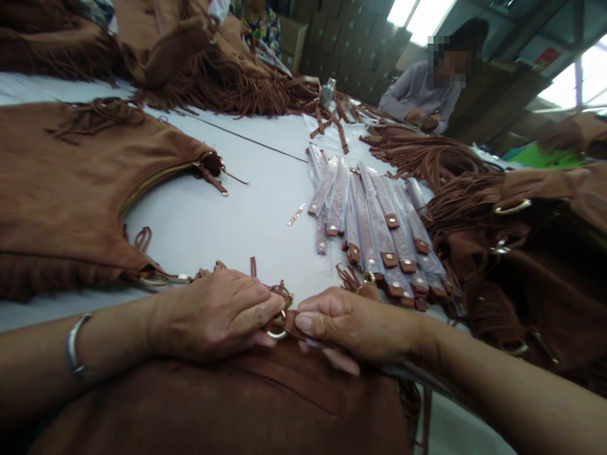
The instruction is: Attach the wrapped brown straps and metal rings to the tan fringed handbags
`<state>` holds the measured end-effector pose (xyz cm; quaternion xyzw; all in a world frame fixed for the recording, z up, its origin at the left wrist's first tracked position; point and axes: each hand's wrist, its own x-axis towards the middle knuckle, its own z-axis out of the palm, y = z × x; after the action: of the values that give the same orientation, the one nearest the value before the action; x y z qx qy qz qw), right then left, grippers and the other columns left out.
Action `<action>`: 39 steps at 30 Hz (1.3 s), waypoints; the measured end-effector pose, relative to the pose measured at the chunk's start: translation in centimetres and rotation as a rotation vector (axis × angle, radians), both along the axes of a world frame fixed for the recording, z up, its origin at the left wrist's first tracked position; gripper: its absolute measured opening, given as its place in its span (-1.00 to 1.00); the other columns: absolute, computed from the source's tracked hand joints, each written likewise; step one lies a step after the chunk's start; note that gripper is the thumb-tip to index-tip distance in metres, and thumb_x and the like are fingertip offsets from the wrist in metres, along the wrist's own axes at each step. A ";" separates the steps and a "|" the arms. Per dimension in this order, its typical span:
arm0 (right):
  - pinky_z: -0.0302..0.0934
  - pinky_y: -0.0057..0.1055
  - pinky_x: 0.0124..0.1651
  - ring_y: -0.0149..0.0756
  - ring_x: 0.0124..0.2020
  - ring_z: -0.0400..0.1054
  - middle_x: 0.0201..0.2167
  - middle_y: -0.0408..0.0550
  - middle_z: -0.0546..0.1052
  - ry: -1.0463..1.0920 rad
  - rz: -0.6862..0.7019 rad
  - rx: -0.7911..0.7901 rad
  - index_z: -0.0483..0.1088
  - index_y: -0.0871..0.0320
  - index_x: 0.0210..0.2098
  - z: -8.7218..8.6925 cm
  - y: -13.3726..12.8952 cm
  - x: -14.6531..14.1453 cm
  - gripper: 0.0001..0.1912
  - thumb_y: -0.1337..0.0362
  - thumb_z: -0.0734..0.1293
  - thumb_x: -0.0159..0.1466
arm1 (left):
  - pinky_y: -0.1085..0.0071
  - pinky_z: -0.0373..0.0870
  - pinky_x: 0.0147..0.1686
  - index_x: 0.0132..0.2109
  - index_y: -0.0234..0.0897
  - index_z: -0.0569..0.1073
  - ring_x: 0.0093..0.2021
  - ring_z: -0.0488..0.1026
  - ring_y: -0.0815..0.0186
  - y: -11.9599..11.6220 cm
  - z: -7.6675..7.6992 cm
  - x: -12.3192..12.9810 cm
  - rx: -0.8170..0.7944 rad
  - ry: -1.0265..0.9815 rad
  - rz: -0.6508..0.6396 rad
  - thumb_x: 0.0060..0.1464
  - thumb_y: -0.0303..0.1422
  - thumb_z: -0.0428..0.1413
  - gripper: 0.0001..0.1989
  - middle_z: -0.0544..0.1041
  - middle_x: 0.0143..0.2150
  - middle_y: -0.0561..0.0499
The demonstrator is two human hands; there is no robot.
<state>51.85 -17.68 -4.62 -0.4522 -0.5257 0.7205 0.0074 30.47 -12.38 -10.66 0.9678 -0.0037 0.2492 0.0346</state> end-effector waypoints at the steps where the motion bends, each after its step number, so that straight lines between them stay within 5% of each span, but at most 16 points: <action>1: -0.14 -0.63 -0.67 -0.58 -0.78 -0.04 -0.78 -0.31 0.16 0.016 0.037 -0.025 0.24 0.26 -0.39 0.2 0.1 0.0 -0.56 -0.01 0.10 0.34 | 0.31 0.39 -0.51 -0.14 -0.46 0.31 -0.42 0.39 0.26 0.0 0.0 0.0 -0.008 0.002 -0.027 0.23 -0.26 -0.13 -0.70 0.45 -0.36 -0.08; 5: -0.15 -0.62 -0.68 -0.57 -0.79 -0.04 -0.79 -0.31 0.16 0.002 0.107 -0.062 0.25 0.26 -0.39 0.5 -0.5 -0.6 -0.57 0.00 0.11 0.33 | 0.30 0.38 -0.49 -0.11 -0.48 0.30 -0.41 0.38 0.26 0.0 -0.1 -0.2 -0.019 -0.019 -0.065 0.21 -0.26 -0.11 -0.69 0.44 -0.36 -0.08; 9: -0.12 -0.60 -0.62 -0.54 -0.74 -0.03 -0.80 -0.29 0.19 -0.116 -0.217 0.158 0.21 0.23 -0.38 -0.4 -3.8 -2.5 -0.55 -0.03 0.04 0.35 | 0.31 0.35 -0.49 -0.13 -0.45 0.31 -0.42 0.37 0.28 0.1 -0.3 -0.5 -0.068 -0.021 -0.044 0.21 -0.26 -0.11 -0.71 0.44 -0.35 -0.06; 13: -0.13 -0.59 -0.62 -0.54 -0.75 -0.04 -0.80 -0.31 0.17 -0.135 -0.372 0.179 0.19 0.22 -0.38 -1.3 -6.2 -3.1 -0.55 -0.04 0.03 0.35 | 0.33 0.33 -0.48 -0.14 -0.44 0.31 -0.42 0.36 0.30 0.0 -0.3 -0.3 -0.076 0.000 -0.056 0.21 -0.26 -0.10 -0.72 0.43 -0.36 -0.05; 15: -0.17 -0.60 -0.66 -0.54 -0.77 -0.04 -0.79 -0.31 0.16 -0.104 -0.325 0.111 0.21 0.22 -0.37 -1.0 -5.4 -2.4 -0.55 -0.04 0.04 0.34 | 0.32 0.33 -0.48 -0.14 -0.43 0.32 -0.42 0.35 0.30 -0.2 -0.1 -0.1 -0.069 0.027 -0.085 0.22 -0.26 -0.12 -0.71 0.42 -0.37 -0.05; 19: -0.17 -0.61 -0.67 -0.57 -0.78 -0.05 -0.78 -0.30 0.18 -0.006 0.103 -0.198 0.29 0.28 -0.36 0.6 -1.3 -0.7 -0.59 0.02 0.14 0.33 | 0.32 0.36 -0.45 -0.17 -0.45 0.35 -0.42 0.37 0.28 -0.6 0.4 0.1 -0.046 0.074 -0.183 0.24 -0.27 -0.16 -0.68 0.42 -0.40 -0.08; 21: -0.15 -0.61 -0.66 -0.57 -0.77 -0.01 -0.78 -0.28 0.19 0.013 0.208 -0.251 0.31 0.30 -0.40 1.4 0.1 -1.0 -0.58 0.02 0.17 0.31 | 0.32 0.38 -0.44 -0.20 -0.45 0.37 -0.41 0.38 0.26 -0.7 0.4 -0.1 -0.027 0.040 -0.157 0.23 -0.32 -0.16 -0.70 0.43 -0.40 -0.10; 27: -0.12 -0.61 -0.63 -0.56 -0.74 0.00 -0.79 -0.26 0.21 -0.058 -0.116 -0.033 0.28 0.28 -0.40 2.5 -2.2 -3.5 -0.52 -0.03 0.08 0.34 | 0.34 0.40 -0.41 -0.09 -0.50 0.33 -0.38 0.41 0.26 -0.3 0.2 -0.9 0.022 -0.057 -0.062 0.23 -0.37 -0.17 -0.71 0.47 -0.35 -0.14; 35: -0.10 -0.57 -0.65 -0.52 -0.74 0.03 -0.78 -0.24 0.23 -0.332 -0.083 0.158 0.23 0.21 -0.48 3.0 -3.7 -2.8 -0.50 -0.08 0.06 0.32 | 0.31 0.37 -0.47 -0.18 -0.41 0.32 -0.41 0.37 0.24 -1.1 0.3 -0.2 0.053 0.075 0.033 0.24 -0.23 -0.22 -0.66 0.41 -0.35 -0.11; 39: 0.00 -0.56 -0.57 -0.50 -0.71 0.07 -0.80 -0.22 0.24 -0.359 -0.144 0.274 0.17 0.19 -0.54 1.7 -4.2 -3.5 -0.50 -0.07 0.06 0.32 | 0.31 0.34 -0.52 -0.21 -0.41 0.32 -0.45 0.35 0.24 -1.2 -0.1 -0.3 0.088 0.075 0.060 0.24 -0.22 -0.23 -0.64 0.39 -0.39 -0.10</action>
<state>48.36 -21.84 -2.95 -0.6043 -0.5777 0.5480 0.0266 30.15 -13.58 -10.72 0.9767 0.0155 0.2134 -0.0151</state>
